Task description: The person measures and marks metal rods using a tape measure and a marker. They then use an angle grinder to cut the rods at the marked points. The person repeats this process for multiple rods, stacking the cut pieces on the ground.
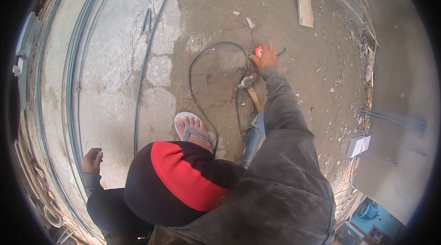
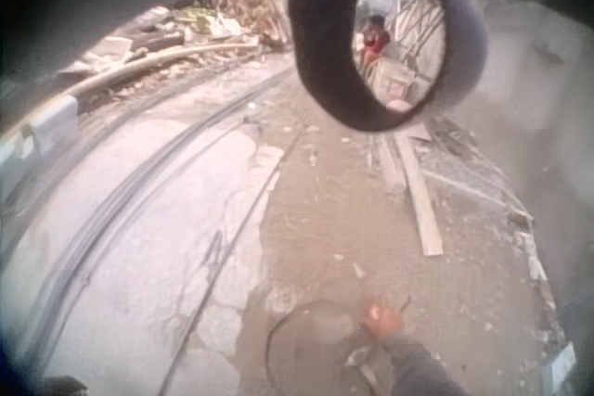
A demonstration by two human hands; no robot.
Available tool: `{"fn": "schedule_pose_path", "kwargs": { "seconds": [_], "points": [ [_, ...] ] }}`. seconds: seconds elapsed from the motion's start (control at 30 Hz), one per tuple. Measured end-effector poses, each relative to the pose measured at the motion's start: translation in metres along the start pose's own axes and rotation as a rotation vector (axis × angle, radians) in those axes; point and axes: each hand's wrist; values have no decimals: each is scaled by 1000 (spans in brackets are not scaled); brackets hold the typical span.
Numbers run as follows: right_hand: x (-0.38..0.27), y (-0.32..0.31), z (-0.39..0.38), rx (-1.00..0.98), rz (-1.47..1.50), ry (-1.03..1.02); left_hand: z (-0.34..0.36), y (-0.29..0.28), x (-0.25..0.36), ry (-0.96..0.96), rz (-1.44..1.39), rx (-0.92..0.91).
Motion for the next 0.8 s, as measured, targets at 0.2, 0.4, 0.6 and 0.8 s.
{"fn": "schedule_pose_path", "kwargs": {
  "seconds": [0.2,0.4,0.6,0.8],
  "points": [
    [11,-61,-29,295,219,-5,-1,-42,8,128,99,3],
    [98,-100,-217,425,268,403,39,-79,184,574,501,122],
    [87,14,-396,-2,360,430,113,22,312,953,517,-150],
    [5,27,-389,58,232,716,73,147,374,910,-320,-215]
  ]
}}
Point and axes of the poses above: each hand's wrist, its own z-axis towards the middle knuckle, its own y-axis out of the palm, x = y × z, and after that the axes turned 7 degrees about y, right-handed
